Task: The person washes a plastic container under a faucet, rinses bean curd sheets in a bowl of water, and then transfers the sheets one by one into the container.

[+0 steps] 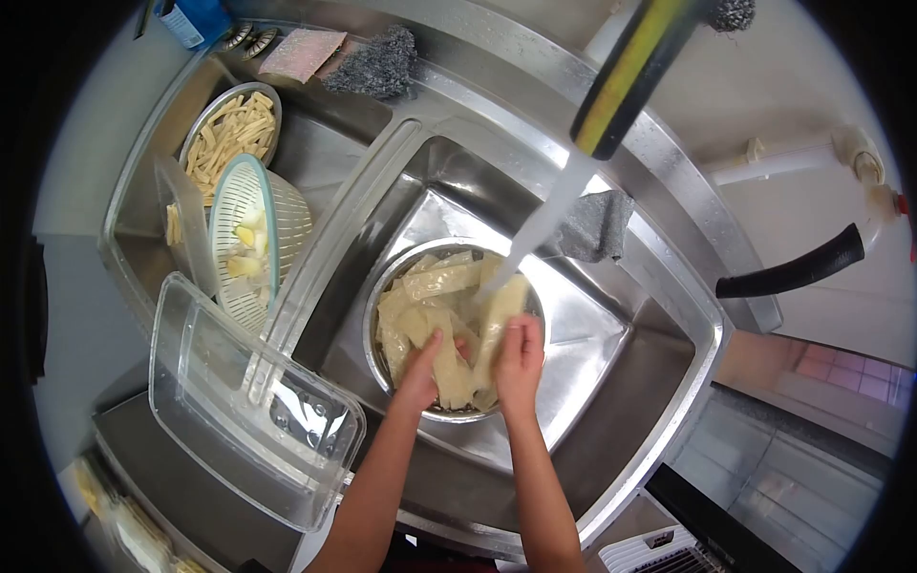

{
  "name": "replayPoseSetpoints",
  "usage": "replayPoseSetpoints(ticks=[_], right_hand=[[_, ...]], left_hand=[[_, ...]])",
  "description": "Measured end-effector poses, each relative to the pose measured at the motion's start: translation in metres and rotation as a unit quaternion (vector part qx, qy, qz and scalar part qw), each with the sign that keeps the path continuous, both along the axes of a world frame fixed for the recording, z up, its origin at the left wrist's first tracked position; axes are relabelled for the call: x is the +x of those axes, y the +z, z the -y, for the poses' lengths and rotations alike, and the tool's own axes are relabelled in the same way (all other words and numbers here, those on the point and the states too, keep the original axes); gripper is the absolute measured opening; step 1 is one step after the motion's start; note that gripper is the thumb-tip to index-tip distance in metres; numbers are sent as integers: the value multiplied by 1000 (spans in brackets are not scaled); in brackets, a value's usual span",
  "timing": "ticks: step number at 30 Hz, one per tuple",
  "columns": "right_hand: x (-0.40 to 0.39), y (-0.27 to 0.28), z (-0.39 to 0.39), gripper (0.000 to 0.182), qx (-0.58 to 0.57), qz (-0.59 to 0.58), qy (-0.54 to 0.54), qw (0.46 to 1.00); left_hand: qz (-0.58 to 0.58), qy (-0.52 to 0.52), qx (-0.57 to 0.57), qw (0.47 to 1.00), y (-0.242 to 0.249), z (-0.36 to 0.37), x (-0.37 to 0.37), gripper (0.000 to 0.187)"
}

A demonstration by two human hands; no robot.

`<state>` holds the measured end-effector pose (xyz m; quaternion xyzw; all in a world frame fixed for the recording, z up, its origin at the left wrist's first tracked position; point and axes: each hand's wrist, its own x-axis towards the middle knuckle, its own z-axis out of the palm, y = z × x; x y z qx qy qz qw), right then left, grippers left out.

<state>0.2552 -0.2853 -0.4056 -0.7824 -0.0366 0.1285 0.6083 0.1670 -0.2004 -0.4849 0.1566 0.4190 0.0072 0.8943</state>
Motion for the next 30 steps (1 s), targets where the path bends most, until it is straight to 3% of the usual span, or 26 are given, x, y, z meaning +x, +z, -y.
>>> replayPoseSetpoints(ticks=[1,4,6,7,8,11,13,15,16,17,18,19,21,23,24,26,28,29,30], right_hand=[[-3,8,-5,12,-5,-84,34,996],[-23,-27,-7,11,-88,-55,129,986],[-34,-36,-12,13,-257,55,215,941],[-34,-36,-12,13,-255,55,216,941],[-34,-36,-10,14,-259,118,227,931],[-39,-39,-3,19,-256,205,228,917],[-38,-38,-3,24,-244,239,222,914],[-39,-36,-3,33,-137,103,97,980],[-37,-39,-1,33,-137,103,97,980],[-34,-44,4,36,-158,25,130,979],[-30,-47,5,40,-178,-52,162,969],[-27,-51,3,40,-177,-46,161,970],[-27,-60,0,40,-369,-64,212,903],[-26,-76,0,46,-388,-70,243,886],[-25,-79,0,49,-358,-58,256,896],[-25,-81,6,53,-326,-46,267,906],[-30,-62,12,56,-179,-60,203,961],[-31,-50,14,56,-177,-61,205,961],[-29,-35,17,59,-148,-186,203,950]], left_hand=[[23,-18,0,1000,-4,0,-1,39],[22,64,-85,994,-1,2,1,40],[31,55,-75,995,-1,2,0,42],[38,47,-67,996,-1,2,-1,44],[14,45,15,999,-1,6,2,38],[12,-9,21,1000,11,5,11,30],[10,27,24,999,8,11,16,27],[4,65,28,997,-1,14,18,24],[-11,77,9,997,-8,15,21,26],[-27,86,-12,996,-14,17,20,27],[-25,85,-12,996,-16,18,21,27],[-34,83,-9,996,-19,16,24,30],[-45,82,-7,996,-24,16,27,33],[-146,34,70,986,-30,16,25,36],[-147,35,70,986,-36,16,22,36],[-22,58,-50,997,-47,14,13,38],[-3,79,-48,996,-12,17,10,40],[16,102,-46,994,6,17,7,42],[3,33,-114,993,13,15,4,47]])
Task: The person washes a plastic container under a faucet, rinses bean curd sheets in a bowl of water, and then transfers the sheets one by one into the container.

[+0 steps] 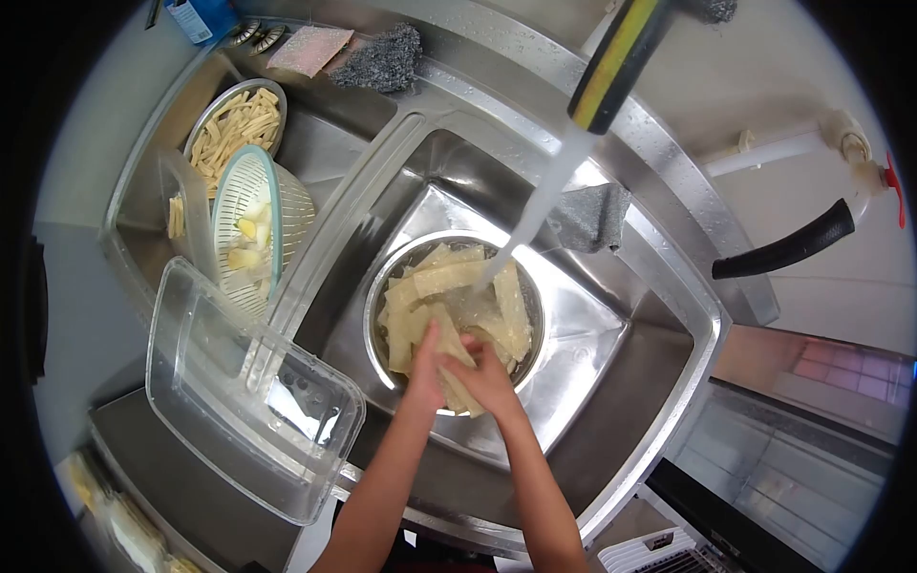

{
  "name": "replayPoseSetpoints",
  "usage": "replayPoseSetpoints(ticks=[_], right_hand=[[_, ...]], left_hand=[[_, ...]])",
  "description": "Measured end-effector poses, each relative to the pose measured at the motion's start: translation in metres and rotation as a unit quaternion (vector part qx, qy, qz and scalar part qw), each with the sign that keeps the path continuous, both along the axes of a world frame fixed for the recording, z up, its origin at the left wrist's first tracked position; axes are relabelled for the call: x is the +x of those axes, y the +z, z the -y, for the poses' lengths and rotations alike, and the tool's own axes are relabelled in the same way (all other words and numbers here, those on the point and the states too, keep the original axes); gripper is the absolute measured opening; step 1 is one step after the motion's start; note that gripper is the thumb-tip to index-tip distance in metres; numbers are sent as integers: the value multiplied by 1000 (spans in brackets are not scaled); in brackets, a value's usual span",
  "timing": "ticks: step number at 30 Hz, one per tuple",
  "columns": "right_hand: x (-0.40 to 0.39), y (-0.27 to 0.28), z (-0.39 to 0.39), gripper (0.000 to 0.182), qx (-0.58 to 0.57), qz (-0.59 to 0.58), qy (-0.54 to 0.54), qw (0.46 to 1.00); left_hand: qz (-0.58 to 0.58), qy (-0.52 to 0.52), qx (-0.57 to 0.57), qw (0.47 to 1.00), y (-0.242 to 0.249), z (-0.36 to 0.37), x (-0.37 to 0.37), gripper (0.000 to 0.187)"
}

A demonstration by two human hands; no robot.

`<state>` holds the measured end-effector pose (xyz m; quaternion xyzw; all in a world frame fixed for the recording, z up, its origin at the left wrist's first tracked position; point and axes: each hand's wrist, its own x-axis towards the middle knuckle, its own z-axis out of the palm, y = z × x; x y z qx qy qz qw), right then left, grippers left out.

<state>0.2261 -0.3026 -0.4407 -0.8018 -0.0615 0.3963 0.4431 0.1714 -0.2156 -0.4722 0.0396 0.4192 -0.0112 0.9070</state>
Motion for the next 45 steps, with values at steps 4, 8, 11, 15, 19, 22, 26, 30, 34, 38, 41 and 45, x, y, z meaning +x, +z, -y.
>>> replayPoseSetpoints(ticks=[4,8,11,15,19,22,26,30,34,38,41,45], right_hand=[[-8,48,5,51,52,-185,-102,976],[-16,67,9,36,130,-156,-187,961],[-21,84,8,32,91,-204,-217,950],[-25,85,17,29,41,-251,-188,949],[-46,63,27,24,68,-159,-177,969],[-48,62,34,22,62,-122,-160,978],[-48,72,39,22,43,-69,-122,989],[-36,167,23,24,66,27,-154,985],[-37,228,38,31,153,137,-188,960],[-44,201,50,29,138,32,-240,960],[-68,139,56,33,82,-138,-292,943],[-101,154,54,38,75,-139,-197,968]], left_hand=[[35,39,102,993,50,12,16,55],[90,-61,179,978,60,9,24,51],[155,7,7,988,70,1,26,42],[139,41,-40,989,59,6,18,31],[11,27,-48,998,49,18,12,18],[-47,20,-21,998,55,24,11,19],[-41,20,4,999,73,24,13,19],[60,14,-47,997,158,14,27,25],[289,15,51,956,259,11,33,29],[332,-97,63,936,206,30,16,49],[85,-138,-19,987,140,48,-5,46],[83,-139,31,986,167,37,-47,48]])
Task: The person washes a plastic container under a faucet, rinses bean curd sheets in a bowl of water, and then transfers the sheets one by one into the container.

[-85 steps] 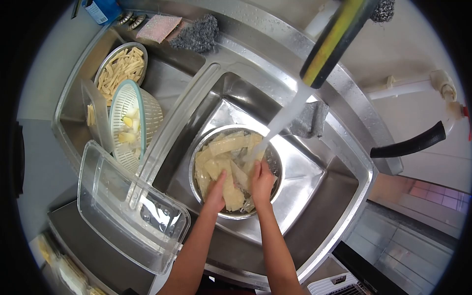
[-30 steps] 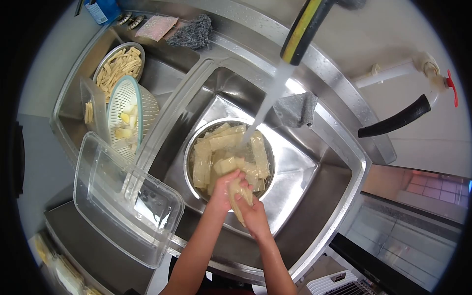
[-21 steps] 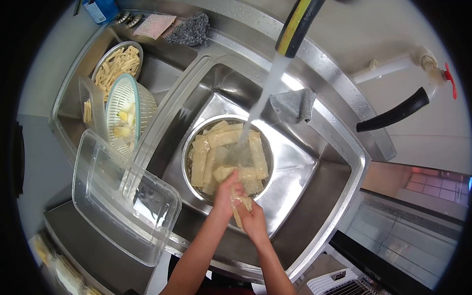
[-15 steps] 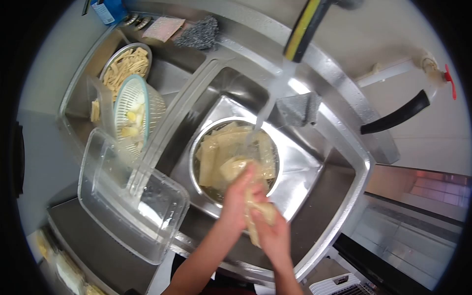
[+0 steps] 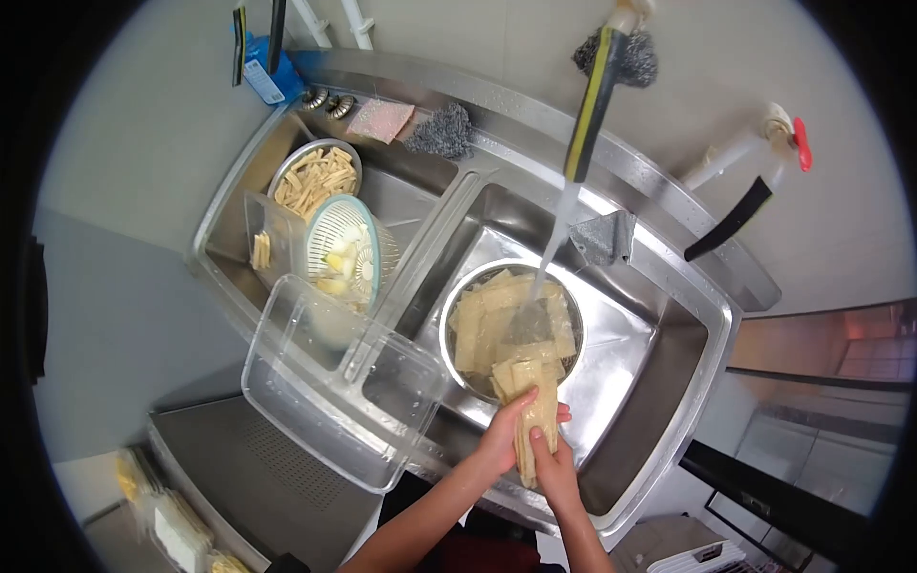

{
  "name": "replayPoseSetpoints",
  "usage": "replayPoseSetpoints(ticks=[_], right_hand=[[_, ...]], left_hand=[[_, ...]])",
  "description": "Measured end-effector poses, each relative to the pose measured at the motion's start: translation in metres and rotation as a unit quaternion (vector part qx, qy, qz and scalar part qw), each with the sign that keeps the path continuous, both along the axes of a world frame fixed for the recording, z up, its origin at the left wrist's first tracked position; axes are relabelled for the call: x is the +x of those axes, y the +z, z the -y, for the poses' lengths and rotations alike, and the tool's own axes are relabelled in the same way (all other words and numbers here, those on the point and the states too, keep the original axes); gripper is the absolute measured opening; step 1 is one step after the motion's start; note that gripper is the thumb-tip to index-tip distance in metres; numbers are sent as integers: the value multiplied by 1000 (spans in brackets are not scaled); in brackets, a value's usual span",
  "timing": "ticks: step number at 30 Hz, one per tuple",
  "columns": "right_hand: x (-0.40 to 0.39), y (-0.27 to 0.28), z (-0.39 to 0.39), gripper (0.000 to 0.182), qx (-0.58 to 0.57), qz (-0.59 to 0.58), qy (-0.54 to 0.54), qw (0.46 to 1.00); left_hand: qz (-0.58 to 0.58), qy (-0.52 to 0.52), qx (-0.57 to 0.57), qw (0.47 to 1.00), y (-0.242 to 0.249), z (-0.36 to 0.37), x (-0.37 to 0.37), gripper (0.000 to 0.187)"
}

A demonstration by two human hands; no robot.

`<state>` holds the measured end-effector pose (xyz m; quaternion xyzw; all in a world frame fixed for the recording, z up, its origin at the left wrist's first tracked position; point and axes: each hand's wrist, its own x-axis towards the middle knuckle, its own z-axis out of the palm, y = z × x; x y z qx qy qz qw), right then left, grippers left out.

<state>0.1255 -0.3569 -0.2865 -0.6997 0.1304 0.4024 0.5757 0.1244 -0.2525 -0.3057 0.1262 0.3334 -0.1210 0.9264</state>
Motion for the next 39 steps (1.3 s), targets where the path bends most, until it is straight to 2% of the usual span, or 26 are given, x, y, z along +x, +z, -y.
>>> replayPoseSetpoints(ticks=[2,4,6,8,10,14,16,18,22,25,28,32,35,39], right_hand=[[-9,21,-21,39,47,62,-7,997],[-18,35,-35,39,55,72,-3,996],[-30,46,-51,40,36,99,87,991],[-45,50,-68,39,54,129,83,987],[-60,58,-86,36,37,135,183,973],[-102,37,-119,28,-22,137,142,980],[-124,36,-143,28,-25,79,64,994],[-148,31,-166,28,-85,181,8,980],[-166,26,-196,23,-108,213,-63,969],[-161,18,-199,20,-174,218,-52,959],[-152,18,-194,17,-282,266,-22,921],[-148,5,-188,17,-302,289,-42,907],[-147,0,-188,19,-334,257,-35,906],[-147,-8,-193,19,-340,260,-35,903]], left_hand=[[45,17,13,999,21,-20,-9,48],[110,24,26,993,37,-42,-25,48],[101,12,45,994,49,-68,-40,47],[52,-43,102,992,54,-99,-55,43],[33,-57,97,993,52,-126,-73,39],[-12,-85,83,993,23,-171,-110,30],[-27,-112,100,988,14,-188,-123,31],[-32,-139,126,982,5,-200,-125,32],[-3,-201,186,962,-1,-208,-124,33],[7,-224,211,952,1,-209,-116,33],[14,-227,217,949,-4,-208,-106,32],[31,-235,240,941,-6,-207,-98,34],[59,-239,229,942,-16,-207,-96,32],[56,-215,272,936,-24,-218,-99,31]])
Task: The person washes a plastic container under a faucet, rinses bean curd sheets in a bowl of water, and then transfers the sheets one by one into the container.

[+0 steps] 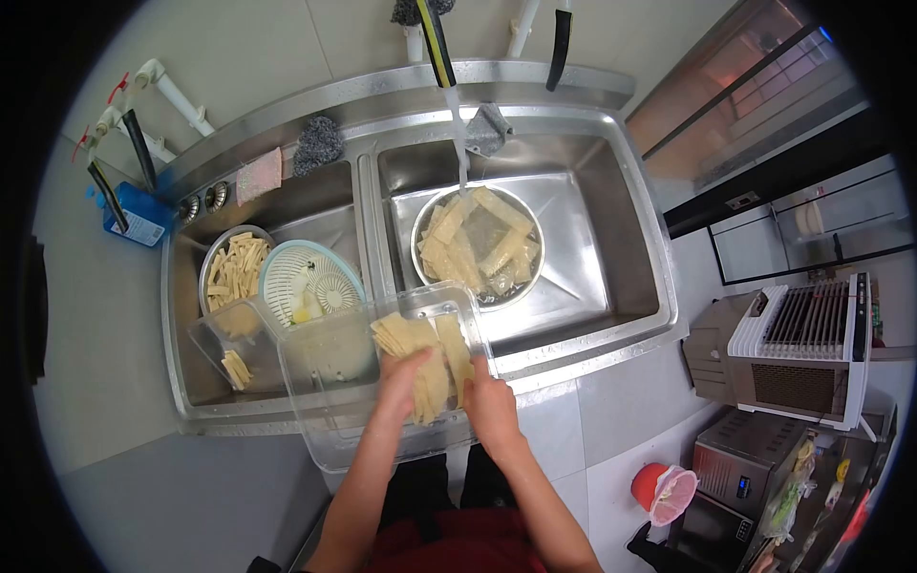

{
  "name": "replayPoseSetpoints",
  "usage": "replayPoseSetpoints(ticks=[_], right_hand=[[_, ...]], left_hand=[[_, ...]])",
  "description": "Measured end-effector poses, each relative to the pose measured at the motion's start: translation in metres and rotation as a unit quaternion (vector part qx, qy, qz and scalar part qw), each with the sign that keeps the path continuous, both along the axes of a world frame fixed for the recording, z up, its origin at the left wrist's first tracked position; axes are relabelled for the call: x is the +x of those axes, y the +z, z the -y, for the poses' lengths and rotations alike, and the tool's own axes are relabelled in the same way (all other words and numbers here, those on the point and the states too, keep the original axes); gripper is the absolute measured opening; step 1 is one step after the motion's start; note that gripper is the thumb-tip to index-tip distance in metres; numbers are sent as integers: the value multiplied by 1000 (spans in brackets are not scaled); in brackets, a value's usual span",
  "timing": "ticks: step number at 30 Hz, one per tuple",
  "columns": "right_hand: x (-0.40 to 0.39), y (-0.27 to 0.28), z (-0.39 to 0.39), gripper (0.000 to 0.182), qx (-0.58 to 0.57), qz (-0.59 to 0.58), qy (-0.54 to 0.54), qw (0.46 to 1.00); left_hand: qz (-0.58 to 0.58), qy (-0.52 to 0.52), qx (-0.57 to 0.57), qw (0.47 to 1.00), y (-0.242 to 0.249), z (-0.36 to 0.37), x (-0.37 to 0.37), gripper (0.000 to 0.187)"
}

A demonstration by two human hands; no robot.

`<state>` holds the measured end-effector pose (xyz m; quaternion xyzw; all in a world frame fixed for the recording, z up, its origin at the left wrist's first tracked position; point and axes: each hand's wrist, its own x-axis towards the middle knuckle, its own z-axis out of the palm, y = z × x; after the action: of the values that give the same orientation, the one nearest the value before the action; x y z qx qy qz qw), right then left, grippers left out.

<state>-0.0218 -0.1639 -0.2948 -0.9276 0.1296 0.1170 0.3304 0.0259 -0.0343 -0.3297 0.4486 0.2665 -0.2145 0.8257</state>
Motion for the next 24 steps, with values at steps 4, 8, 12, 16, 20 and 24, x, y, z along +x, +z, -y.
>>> replayPoseSetpoints(ticks=[4,8,12,16,20,24], right_hand=[[-3,-7,-5,20,-18,-17,37,999],[-2,-2,-4,16,-59,-17,49,997],[-10,6,1,18,-60,42,104,992],[-12,29,-2,29,22,59,47,997],[-7,34,-10,31,273,-139,-63,950],[-6,-2,-1,24,206,-5,-15,978]], left_hand=[[-8,31,-26,999,7,-19,-3,31],[-22,12,-42,999,9,-26,-9,31],[-73,6,-54,996,14,-29,-15,30],[-98,-9,-83,992,12,-28,-17,31],[-124,-34,-153,980,10,-20,-15,29],[-100,-35,-135,985,1,-6,-11,31]])
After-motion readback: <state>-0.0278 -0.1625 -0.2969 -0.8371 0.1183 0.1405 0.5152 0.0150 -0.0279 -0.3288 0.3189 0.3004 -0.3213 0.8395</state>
